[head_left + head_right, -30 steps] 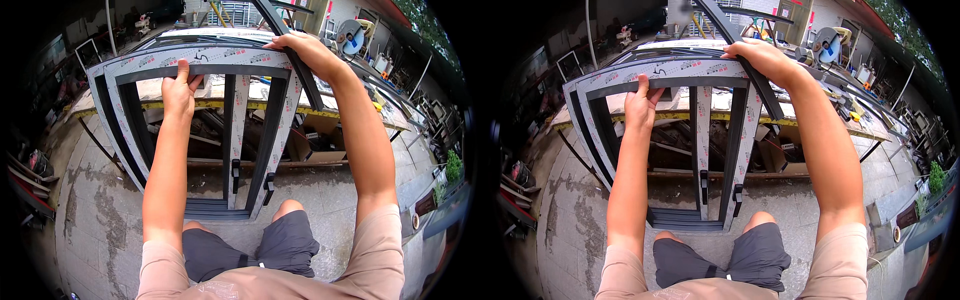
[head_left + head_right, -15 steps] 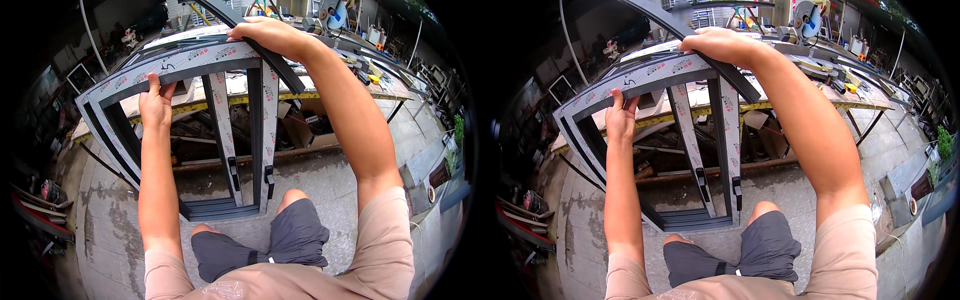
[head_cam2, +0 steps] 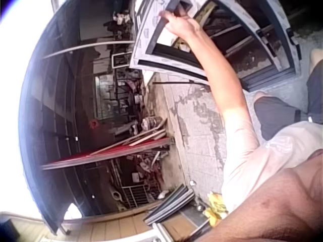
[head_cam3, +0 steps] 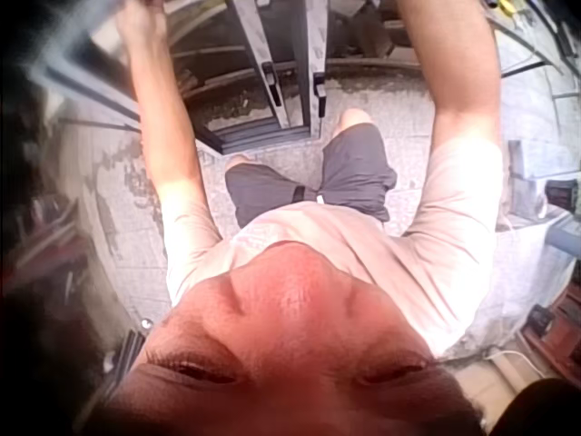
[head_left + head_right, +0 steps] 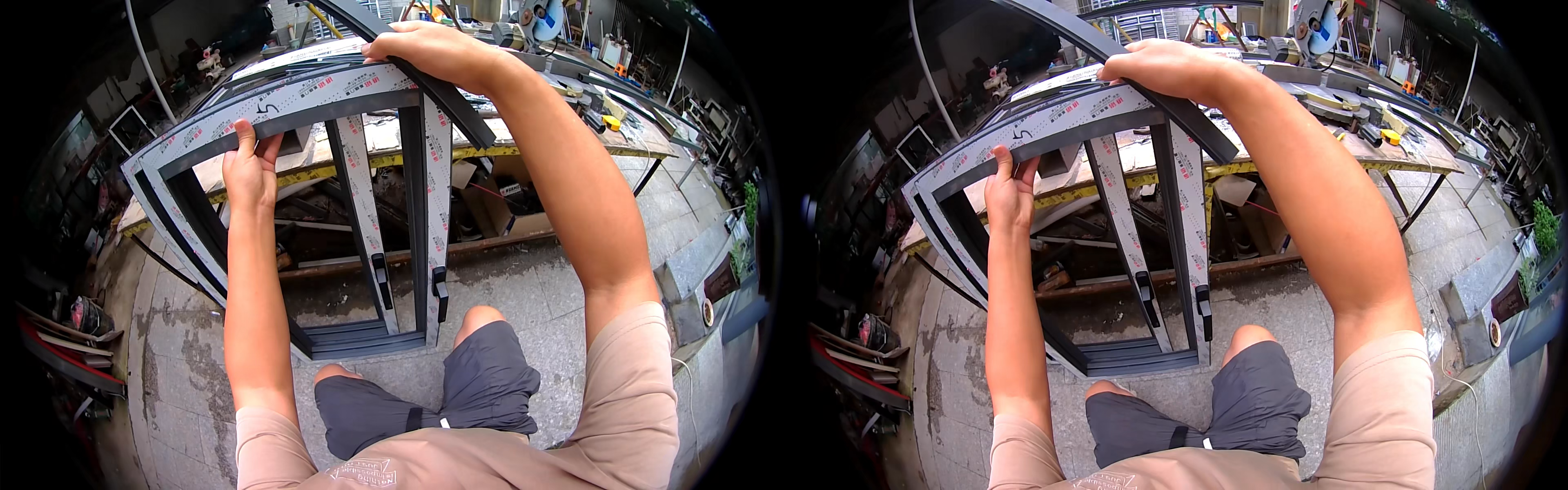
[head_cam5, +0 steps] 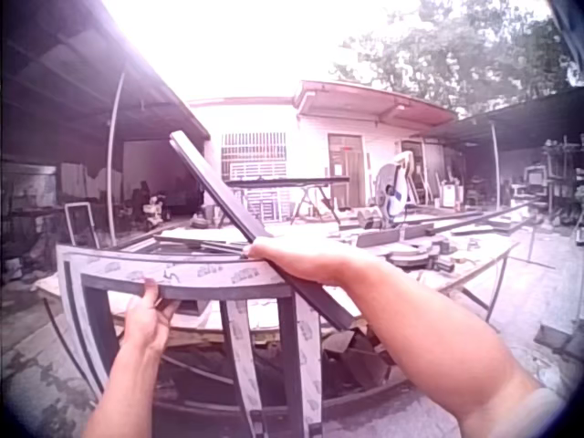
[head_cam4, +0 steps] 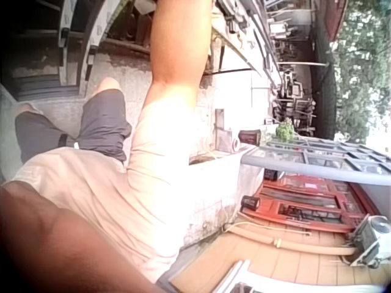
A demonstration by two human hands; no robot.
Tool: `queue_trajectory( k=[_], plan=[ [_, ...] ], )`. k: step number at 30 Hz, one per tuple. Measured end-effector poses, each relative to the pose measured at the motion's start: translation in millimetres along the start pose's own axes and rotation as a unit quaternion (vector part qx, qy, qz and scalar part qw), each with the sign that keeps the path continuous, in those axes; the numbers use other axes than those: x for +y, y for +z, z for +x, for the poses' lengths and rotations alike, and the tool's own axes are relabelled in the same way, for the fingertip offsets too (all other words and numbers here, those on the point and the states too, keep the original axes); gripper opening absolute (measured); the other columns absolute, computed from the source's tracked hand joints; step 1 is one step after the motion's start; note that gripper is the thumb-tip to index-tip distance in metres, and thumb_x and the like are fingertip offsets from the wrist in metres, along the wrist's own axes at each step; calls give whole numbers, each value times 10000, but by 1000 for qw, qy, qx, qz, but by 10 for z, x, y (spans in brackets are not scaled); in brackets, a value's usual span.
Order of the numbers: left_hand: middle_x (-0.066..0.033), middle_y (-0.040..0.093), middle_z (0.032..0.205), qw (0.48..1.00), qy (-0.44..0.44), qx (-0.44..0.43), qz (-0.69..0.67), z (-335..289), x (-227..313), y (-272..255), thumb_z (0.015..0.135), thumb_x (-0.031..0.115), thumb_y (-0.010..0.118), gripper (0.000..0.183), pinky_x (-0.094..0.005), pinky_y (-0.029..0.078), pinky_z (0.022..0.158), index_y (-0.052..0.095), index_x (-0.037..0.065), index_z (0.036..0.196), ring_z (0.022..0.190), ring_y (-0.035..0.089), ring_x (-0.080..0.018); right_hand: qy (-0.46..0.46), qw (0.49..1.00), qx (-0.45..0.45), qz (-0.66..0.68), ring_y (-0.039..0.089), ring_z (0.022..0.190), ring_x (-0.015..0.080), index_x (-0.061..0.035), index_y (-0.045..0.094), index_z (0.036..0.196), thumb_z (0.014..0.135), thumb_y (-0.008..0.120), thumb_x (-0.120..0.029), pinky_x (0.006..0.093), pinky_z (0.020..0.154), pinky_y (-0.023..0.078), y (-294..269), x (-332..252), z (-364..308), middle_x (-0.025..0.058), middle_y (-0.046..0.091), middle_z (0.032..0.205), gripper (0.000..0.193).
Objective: The person measures and cuts metal profiles using a miter saw, then fits rubber seals into the grooves of an assembled window frame by hand.
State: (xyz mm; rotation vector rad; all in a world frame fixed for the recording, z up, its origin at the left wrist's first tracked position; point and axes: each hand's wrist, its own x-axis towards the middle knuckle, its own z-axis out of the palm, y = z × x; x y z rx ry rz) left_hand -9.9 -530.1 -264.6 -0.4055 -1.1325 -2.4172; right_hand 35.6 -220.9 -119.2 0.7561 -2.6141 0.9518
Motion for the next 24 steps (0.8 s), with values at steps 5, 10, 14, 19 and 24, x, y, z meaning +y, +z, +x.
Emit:
queue_trajectory(
  k=[5, 10, 14, 19, 24],
  plan=[
    [-166, 679, 1262, 1000, -1, 6, 1, -17, 2, 28, 1021, 345, 695, 498, -467, 622, 1036, 551, -38, 1305, 1165, 698, -306, 22, 999, -5, 36, 655, 1059, 154, -67, 749, 1205, 1012, 579, -407, 296, 943, 514, 0, -19, -15, 73, 667, 1144, 427],
    [-172, 681, 1278, 1000, -12, -1, 1, 20, -13, 1, 1024, 342, 688, 505, -481, 593, 1082, 562, -53, 1312, 1196, 684, -310, 32, 999, 10, 24, 654, 1031, 147, -57, 739, 1195, 987, 609, -433, 293, 926, 499, -14, -62, -54, 73, 687, 1153, 450],
    [-173, 706, 1235, 1000, -21, -2, 5, -17, 93, -10, 1030, 340, 679, 468, -476, 595, 1070, 588, -44, 1280, 1168, 700, -305, 24, 999, 22, 11, 660, 1013, 158, -71, 747, 1215, 997, 601, -419, 299, 940, 493, 47, -39, 41, 88, 696, 1160, 435],
    [-116, 724, 1080, 1000, 2, 24, -20, -41, 50, 88, 1014, 299, 748, 384, -437, 657, 854, 636, -23, 1190, 1004, 724, -255, 49, 989, -6, 138, 650, 997, 131, -51, 755, 1221, 1009, 598, -355, 256, 899, 494, 25, -133, -18, 63, 711, 1097, 403],
    [-139, 722, 1021, 998, -4, 40, -42, -79, 80, 140, 1025, 229, 743, 312, -408, 679, 800, 660, -60, 1110, 913, 736, -244, 70, 982, 4, 173, 646, 940, 119, -23, 751, 1215, 1008, 596, -332, 246, 848, 495, 77, -205, -32, 55, 718, 1099, 403]
  ],
)
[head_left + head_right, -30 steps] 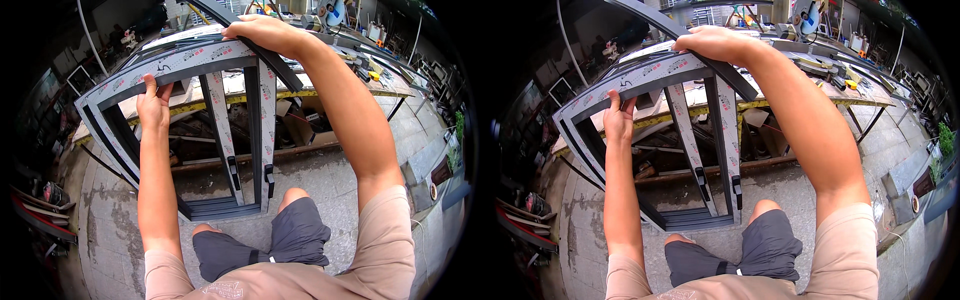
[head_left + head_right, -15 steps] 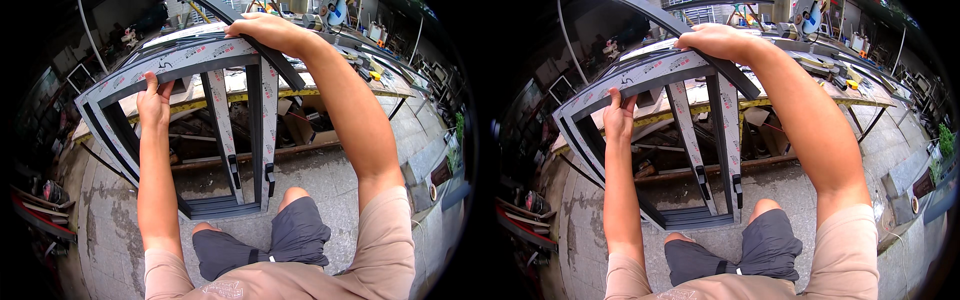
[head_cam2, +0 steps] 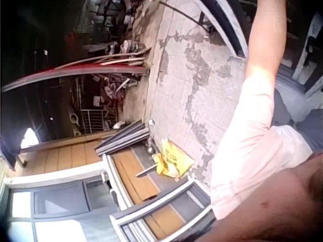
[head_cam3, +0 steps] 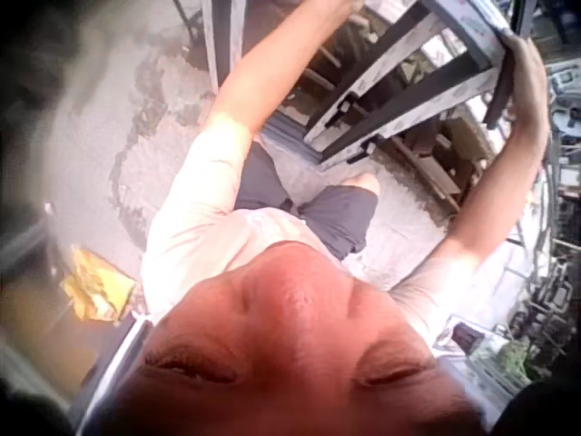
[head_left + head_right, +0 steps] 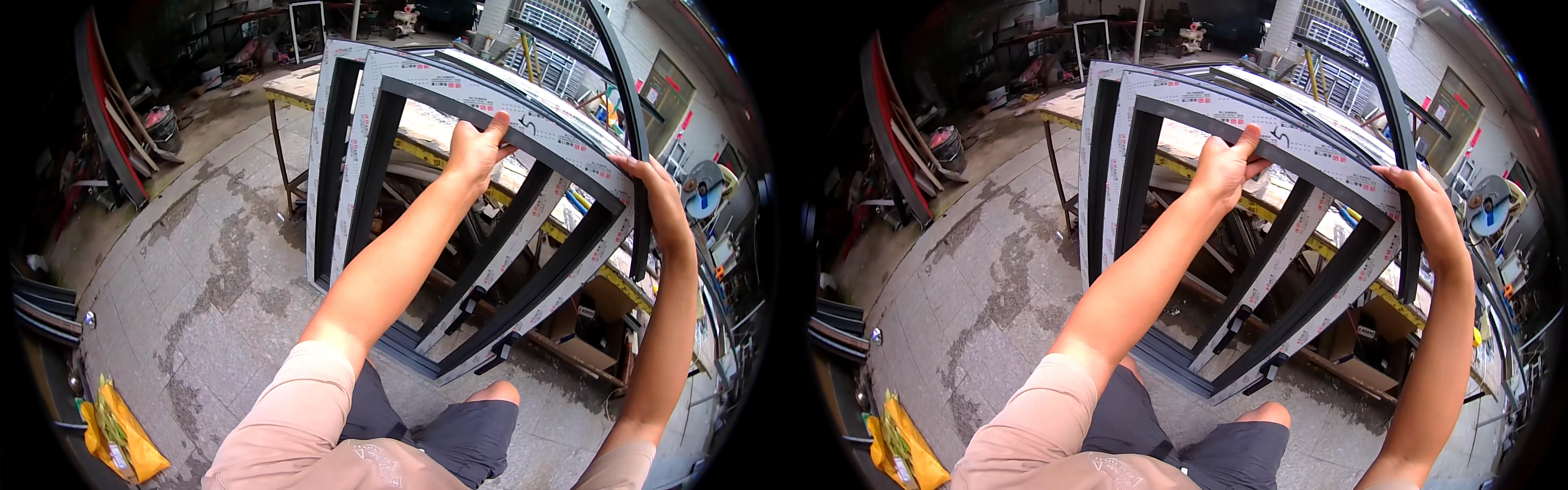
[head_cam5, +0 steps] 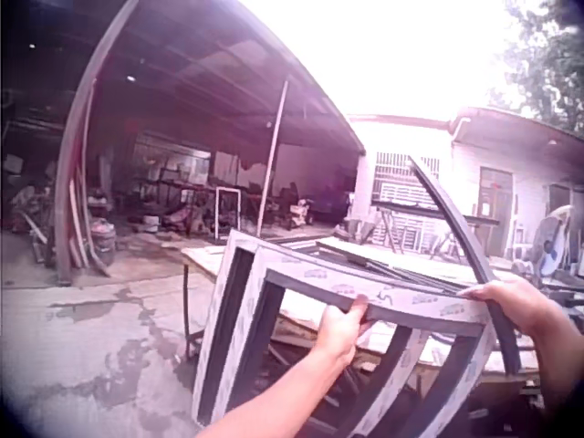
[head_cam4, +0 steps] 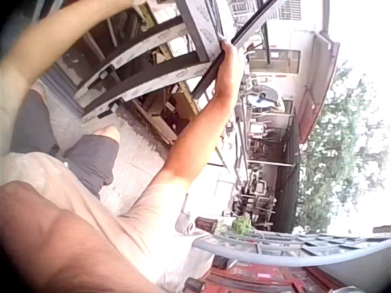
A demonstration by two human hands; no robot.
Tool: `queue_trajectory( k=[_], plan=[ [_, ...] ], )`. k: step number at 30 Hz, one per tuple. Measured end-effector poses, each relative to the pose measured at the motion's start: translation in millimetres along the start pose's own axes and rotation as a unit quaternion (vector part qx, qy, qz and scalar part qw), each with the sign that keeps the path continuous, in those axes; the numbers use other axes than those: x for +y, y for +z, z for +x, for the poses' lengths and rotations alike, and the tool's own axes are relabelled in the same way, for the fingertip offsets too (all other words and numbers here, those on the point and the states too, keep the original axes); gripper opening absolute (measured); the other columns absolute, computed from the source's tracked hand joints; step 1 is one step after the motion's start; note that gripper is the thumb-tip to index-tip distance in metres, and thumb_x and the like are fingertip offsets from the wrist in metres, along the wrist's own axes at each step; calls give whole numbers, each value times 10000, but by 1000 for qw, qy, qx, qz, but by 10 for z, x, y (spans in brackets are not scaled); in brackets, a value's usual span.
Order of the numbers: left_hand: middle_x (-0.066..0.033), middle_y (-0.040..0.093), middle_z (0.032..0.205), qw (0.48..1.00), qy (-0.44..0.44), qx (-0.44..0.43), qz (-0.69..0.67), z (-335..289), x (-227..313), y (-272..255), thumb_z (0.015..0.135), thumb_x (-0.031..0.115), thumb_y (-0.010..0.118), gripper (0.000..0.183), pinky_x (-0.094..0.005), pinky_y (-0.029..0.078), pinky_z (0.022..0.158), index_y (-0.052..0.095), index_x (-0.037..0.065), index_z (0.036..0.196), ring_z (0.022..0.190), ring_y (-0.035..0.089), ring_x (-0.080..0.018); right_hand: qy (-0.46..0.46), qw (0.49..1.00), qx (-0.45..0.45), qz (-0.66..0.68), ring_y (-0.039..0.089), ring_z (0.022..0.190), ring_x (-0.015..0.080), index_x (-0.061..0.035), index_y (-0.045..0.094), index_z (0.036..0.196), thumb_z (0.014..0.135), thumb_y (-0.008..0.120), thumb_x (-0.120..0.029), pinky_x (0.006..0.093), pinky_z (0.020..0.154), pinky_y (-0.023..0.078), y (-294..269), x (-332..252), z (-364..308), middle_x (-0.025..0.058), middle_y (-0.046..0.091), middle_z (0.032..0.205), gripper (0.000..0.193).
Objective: The person measures and cuts metal profiles using a miter saw, then fits rubber seals into the grooves of an assembled window frame by hand.
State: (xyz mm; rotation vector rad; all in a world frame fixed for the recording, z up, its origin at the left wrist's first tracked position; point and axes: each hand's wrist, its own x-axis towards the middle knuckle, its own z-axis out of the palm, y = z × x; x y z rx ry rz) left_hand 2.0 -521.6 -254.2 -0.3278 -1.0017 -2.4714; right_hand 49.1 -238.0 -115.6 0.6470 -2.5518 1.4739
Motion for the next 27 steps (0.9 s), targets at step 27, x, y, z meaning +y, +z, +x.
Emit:
queue_trajectory(
  k=[27],
  plan=[
    [-101, 730, 1036, 999, -32, 28, 33, -13, 108, -68, 1014, 259, 772, 286, -388, 623, 781, 679, -3, 1081, 891, 707, -197, 44, 997, 8, 58, 666, 969, 118, -5, 701, 1168, 1029, 618, -316, 255, 869, 517, 87, -25, 69, 94, 757, 1181, 350]
  ],
)
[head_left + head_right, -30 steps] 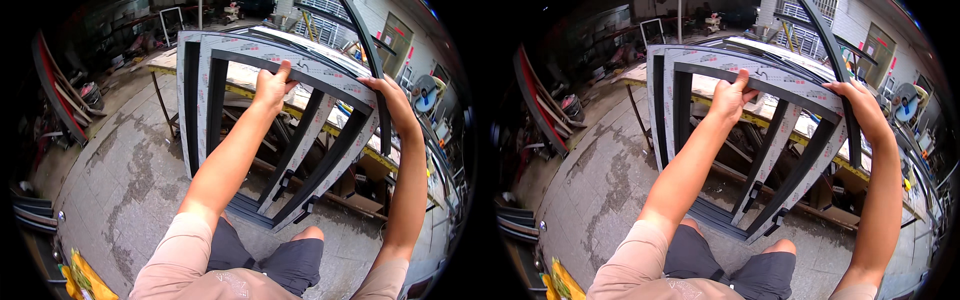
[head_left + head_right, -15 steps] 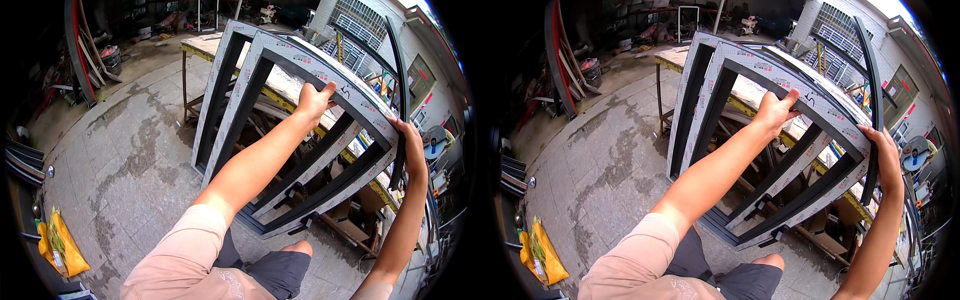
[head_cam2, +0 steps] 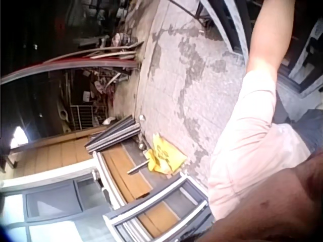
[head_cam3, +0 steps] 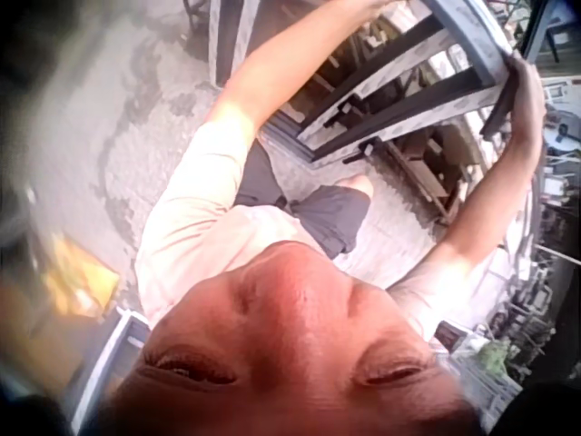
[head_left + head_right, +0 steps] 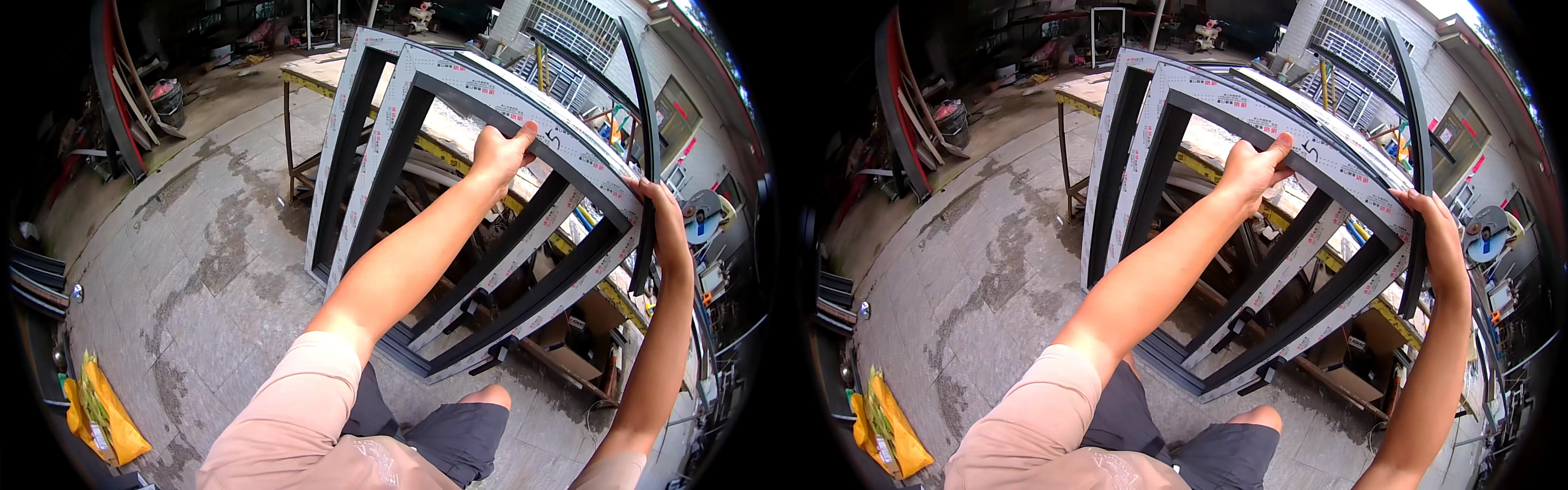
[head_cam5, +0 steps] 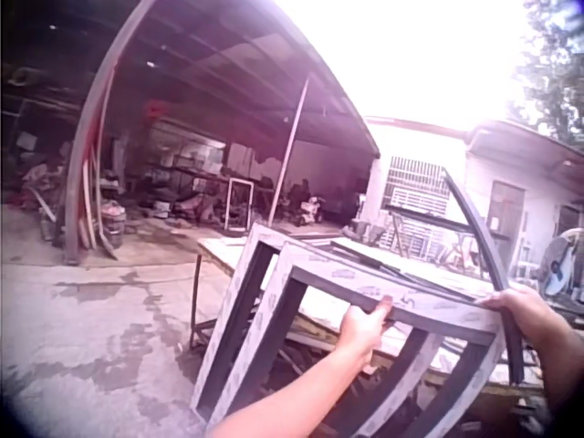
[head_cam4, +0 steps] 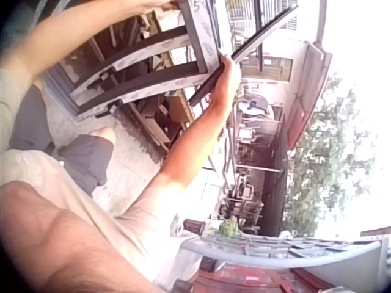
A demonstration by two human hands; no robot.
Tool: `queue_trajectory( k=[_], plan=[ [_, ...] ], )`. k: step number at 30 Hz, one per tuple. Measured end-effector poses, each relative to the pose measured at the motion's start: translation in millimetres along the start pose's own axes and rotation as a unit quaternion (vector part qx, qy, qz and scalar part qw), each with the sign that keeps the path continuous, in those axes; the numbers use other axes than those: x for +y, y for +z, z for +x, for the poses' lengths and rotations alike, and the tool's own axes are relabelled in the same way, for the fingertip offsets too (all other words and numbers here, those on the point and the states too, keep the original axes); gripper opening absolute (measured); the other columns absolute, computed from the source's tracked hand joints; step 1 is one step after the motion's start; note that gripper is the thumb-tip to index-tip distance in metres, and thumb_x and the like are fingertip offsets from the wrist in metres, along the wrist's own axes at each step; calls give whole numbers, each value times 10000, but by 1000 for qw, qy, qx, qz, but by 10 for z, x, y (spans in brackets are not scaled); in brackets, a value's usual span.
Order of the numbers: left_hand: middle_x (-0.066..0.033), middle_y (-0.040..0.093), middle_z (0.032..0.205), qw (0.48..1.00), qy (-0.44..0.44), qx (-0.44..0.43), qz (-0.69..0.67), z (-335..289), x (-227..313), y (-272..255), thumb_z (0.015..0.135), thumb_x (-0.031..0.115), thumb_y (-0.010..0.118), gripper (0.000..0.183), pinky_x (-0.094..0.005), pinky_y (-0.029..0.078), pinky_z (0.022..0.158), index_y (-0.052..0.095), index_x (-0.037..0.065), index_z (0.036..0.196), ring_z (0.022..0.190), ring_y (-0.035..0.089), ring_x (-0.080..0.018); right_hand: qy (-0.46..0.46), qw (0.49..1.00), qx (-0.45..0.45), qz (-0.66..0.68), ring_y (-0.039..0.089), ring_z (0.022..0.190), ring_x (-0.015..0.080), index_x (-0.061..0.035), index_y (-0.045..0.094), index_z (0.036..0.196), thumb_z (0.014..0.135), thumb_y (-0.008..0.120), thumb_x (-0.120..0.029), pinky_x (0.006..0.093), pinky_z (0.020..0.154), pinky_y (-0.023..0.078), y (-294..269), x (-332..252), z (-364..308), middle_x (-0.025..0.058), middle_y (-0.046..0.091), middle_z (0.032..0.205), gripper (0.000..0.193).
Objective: The person measures and cuts metal profiles using a miter saw, then fits rubber seals into the grooves of an assembled window frame by hand.
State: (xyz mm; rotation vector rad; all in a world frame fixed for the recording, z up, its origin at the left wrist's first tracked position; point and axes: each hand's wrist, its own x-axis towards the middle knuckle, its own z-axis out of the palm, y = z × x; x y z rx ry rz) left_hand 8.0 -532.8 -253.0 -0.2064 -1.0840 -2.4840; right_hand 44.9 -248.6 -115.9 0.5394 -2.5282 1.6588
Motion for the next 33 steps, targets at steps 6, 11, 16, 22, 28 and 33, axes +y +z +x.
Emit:
queue_trajectory(
  k=[6, 11, 16, 22, 28, 33],
  plan=[
    [-149, 576, 1292, 997, -64, -27, 19, -401, -240, -203, 1070, 360, 677, 600, -422, 592, 1006, 463, -73, 1426, 1153, 654, -271, -20, 1000, 7, -17, 659, 918, 111, 2, 735, 1199, 1016, 612, -358, 239, 816, 523, -7, 10, -98, 57, 733, 1078, 423],
    [-118, 620, 1183, 990, -127, -10, 65, -888, -464, -610, 1066, 169, 648, 429, -373, 625, 959, 511, -64, 1400, 1048, 678, -209, -57, 995, 23, -75, 619, 880, 95, -38, 774, 1190, 1006, 627, -419, 229, 783, 489, 17, 76, -88, 37, 701, 1046, 447],
    [-32, 641, 1079, 983, -112, -28, 140, -1022, -440, -648, 1059, 135, 638, 265, -299, 614, 864, 594, 26, 1296, 932, 667, -109, -71, 990, 44, -116, 650, 883, 103, -54, 771, 1185, 988, 610, -455, 249, 787, 508, -52, 165, -81, 56, 668, 984, 474],
    [-12, 629, 1050, 979, -61, -78, 180, -1058, -163, -377, 1060, 153, 647, 251, -302, 605, 875, 607, 32, 1277, 919, 660, -98, -128, 963, 57, -230, 675, 928, 185, 6, 700, 1187, 965, 623, -509, 327, 854, 516, -88, 227, -63, 111, 703, 1030, 566],
    [-45, 650, 1127, 978, -35, -135, 154, -1147, -139, -120, 1097, 220, 607, 306, -333, 612, 920, 580, 27, 1333, 999, 681, -137, -260, 867, 148, -399, 676, 955, 315, 0, 681, 1129, 969, 649, -328, 413, 873, 513, 158, 306, -325, 170, 706, 1013, 367],
    [-169, 584, 1412, 947, 48, -271, 164, -1482, 87, -417, 1116, 546, 467, 684, -423, 575, 1058, 435, 0, 1527, 1307, 623, -292, -369, 829, 115, -403, 706, 813, 399, -31, 613, 1019, 947, 683, -293, 483, 715, 547, 885, 699, -956, 175, 698, 896, 280]
  ],
)
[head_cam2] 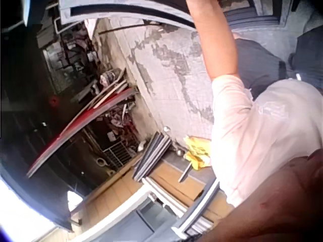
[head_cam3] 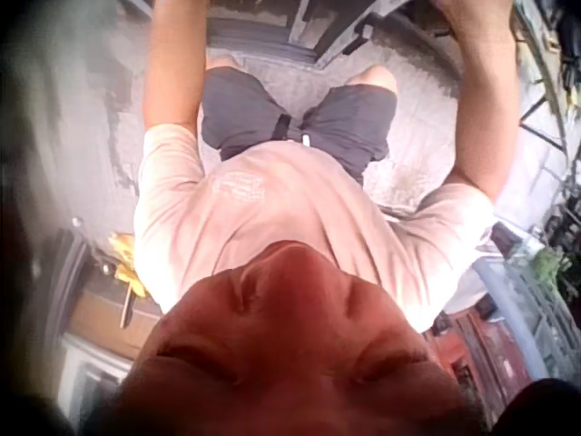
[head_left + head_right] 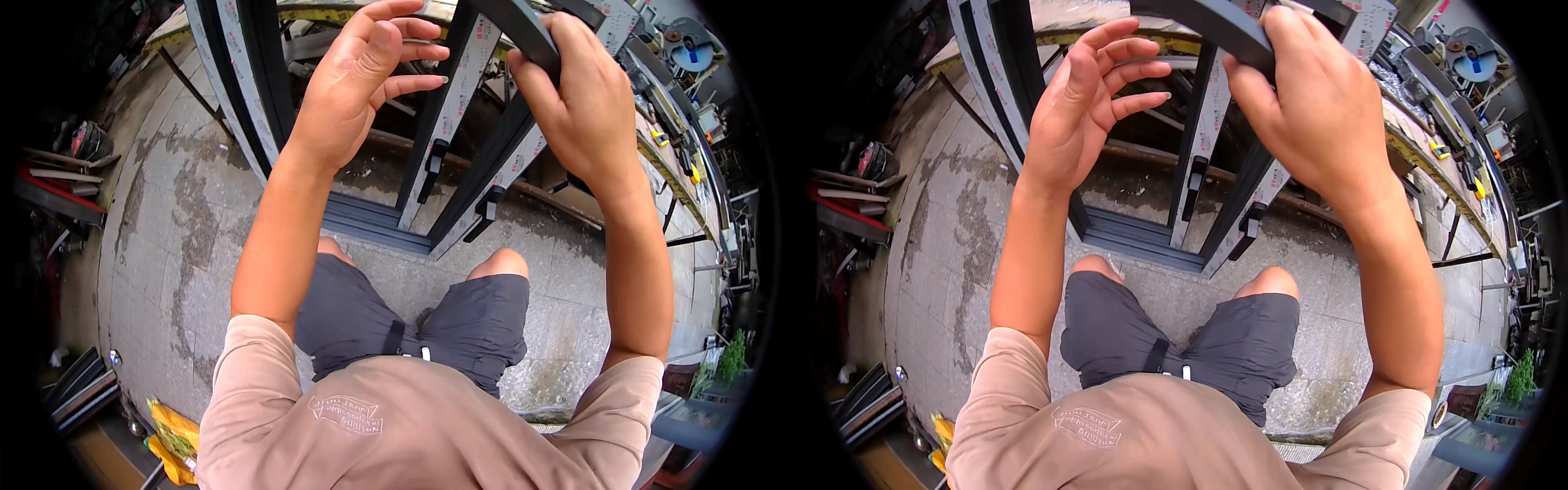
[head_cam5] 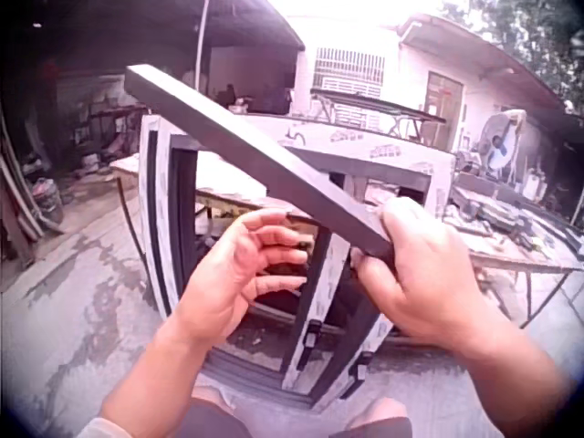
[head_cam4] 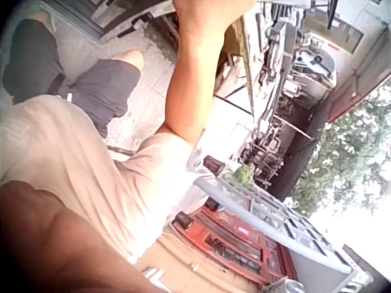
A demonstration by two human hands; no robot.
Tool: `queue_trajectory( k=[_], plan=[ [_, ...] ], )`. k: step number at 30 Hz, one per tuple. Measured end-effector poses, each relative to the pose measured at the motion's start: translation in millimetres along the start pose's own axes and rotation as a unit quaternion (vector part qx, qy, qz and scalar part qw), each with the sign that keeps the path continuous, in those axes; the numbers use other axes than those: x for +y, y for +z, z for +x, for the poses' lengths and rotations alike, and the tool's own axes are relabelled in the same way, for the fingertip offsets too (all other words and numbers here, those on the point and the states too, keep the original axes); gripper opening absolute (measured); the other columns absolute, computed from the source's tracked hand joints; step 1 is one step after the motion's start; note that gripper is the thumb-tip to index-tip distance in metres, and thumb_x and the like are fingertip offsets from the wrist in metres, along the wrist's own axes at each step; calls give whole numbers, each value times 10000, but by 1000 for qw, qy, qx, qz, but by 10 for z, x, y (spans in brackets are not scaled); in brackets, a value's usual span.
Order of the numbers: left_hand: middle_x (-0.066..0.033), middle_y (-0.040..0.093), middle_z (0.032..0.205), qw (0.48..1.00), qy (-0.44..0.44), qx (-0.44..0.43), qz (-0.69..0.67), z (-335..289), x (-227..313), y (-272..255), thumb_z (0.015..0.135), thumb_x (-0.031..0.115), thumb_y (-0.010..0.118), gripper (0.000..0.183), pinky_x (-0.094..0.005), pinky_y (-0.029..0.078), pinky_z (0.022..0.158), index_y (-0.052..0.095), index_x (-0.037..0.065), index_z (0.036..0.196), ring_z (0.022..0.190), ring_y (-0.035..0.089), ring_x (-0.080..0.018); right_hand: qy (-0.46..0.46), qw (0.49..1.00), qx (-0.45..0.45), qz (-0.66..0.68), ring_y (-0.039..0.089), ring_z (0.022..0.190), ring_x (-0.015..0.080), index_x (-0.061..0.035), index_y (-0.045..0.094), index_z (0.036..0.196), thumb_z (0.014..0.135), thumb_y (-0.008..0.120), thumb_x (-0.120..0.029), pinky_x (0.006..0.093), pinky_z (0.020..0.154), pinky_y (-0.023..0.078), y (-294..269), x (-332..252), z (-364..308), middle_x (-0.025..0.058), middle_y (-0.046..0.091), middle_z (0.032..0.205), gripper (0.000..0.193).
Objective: The person measures and cuts metal profiles using a miter saw, then fits rubber seals into the grooves of an assembled window frame by hand.
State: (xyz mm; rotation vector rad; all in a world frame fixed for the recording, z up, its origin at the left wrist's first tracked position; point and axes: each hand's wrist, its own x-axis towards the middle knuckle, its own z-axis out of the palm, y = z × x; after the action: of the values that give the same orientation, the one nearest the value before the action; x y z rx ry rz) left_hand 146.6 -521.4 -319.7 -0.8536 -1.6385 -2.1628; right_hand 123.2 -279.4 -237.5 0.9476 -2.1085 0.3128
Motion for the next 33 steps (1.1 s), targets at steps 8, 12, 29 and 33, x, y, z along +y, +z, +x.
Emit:
queue_trajectory(
  k=[8, 12, 29, 33],
  plan=[
    [-179, 607, 1431, 913, -325, 177, 172, -1099, -226, -1274, 1040, 408, 693, 747, -399, 565, 1040, 410, -18, 1584, 1313, 621, -273, 214, 903, -308, 208, 715, 876, 451, -32, 601, 1134, 950, 725, -275, 533, 752, 565, 1162, -668, -1554, 216, 715, 1016, 329],
    [-277, 491, 1539, 809, -208, 338, 433, -1330, -492, -2040, 934, 453, 812, 953, -436, 434, 1180, 356, -53, 1599, 1425, 523, -331, 233, 857, -418, 193, 736, 939, 448, -60, 630, 1273, 970, 725, -432, 544, 813, 588, 1932, -877, -2398, 220, 737, 1077, 489],
    [-420, 569, 1370, 663, -57, 278, 693, -1084, -1441, -2355, 961, 139, 705, 792, -520, 486, 1071, 250, -85, 1569, 1298, 575, -549, 196, 802, -544, 152, 719, 1085, 380, -78, 651, 1237, 963, 736, -400, 465, 922, 590, 4144, -1422, -3845, 180, 724, 1165, 431],
    [-422, 508, 1449, 697, -121, 270, 653, -1016, -1411, -2275, 961, 139, 710, 802, -510, 444, 1123, 246, -75, 1579, 1369, 523, -536, 217, 800, -539, 148, 704, 1118, 365, -88, 666, 1262, 969, 726, -398, 469, 945, 569, 4302, -1401, -4027, 171, 725, 1175, 431]
  ],
)
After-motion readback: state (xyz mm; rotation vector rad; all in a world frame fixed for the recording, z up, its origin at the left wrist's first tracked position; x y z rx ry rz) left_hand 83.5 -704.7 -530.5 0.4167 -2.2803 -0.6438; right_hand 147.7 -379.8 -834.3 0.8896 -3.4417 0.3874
